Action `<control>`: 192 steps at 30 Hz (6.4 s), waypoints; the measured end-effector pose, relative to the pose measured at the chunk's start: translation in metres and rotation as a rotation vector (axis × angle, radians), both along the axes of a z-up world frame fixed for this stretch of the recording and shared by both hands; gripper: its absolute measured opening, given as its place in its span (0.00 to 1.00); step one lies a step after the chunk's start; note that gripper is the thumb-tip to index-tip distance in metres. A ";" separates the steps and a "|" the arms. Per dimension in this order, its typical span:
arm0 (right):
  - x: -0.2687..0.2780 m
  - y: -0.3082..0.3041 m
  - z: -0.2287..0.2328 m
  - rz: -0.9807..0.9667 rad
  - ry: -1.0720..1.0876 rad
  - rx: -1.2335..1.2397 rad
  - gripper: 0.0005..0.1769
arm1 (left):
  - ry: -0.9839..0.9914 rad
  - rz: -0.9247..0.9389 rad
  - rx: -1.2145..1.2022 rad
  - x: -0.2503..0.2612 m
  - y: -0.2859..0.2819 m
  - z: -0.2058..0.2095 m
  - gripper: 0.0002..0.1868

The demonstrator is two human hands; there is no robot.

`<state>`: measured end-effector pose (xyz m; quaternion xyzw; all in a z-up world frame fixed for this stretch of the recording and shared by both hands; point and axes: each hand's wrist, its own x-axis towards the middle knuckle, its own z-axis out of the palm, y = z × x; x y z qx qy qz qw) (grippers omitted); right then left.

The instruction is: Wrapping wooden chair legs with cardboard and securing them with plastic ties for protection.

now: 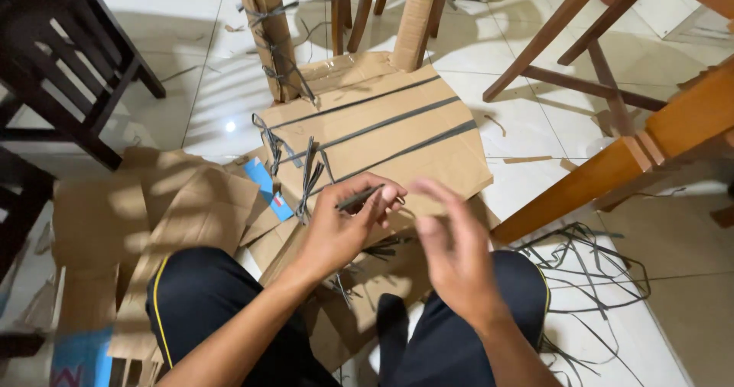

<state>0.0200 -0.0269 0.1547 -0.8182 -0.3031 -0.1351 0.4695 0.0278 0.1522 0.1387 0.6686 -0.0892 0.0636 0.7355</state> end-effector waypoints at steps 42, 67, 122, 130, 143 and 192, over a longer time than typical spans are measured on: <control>0.484 0.031 -0.061 -0.012 0.172 0.274 0.22 | -0.361 0.452 0.354 0.489 -0.056 -0.129 0.36; 0.449 0.034 -0.052 -0.404 -0.019 -0.002 0.29 | -0.270 0.487 -0.350 0.479 -0.027 -0.091 0.05; 0.427 0.029 -0.043 0.050 -0.152 0.344 0.07 | -0.796 0.525 0.604 0.459 0.008 -0.037 0.12; 0.428 0.030 -0.042 -0.099 -0.366 0.111 0.10 | -0.669 0.429 0.728 0.472 0.008 -0.044 0.15; 0.441 0.036 -0.052 -0.238 -0.771 0.192 0.03 | -0.029 0.112 0.380 0.434 0.001 -0.009 0.14; 0.470 0.059 -0.105 -0.508 -0.204 0.674 0.04 | 0.089 0.094 -0.628 0.475 0.001 -0.048 0.11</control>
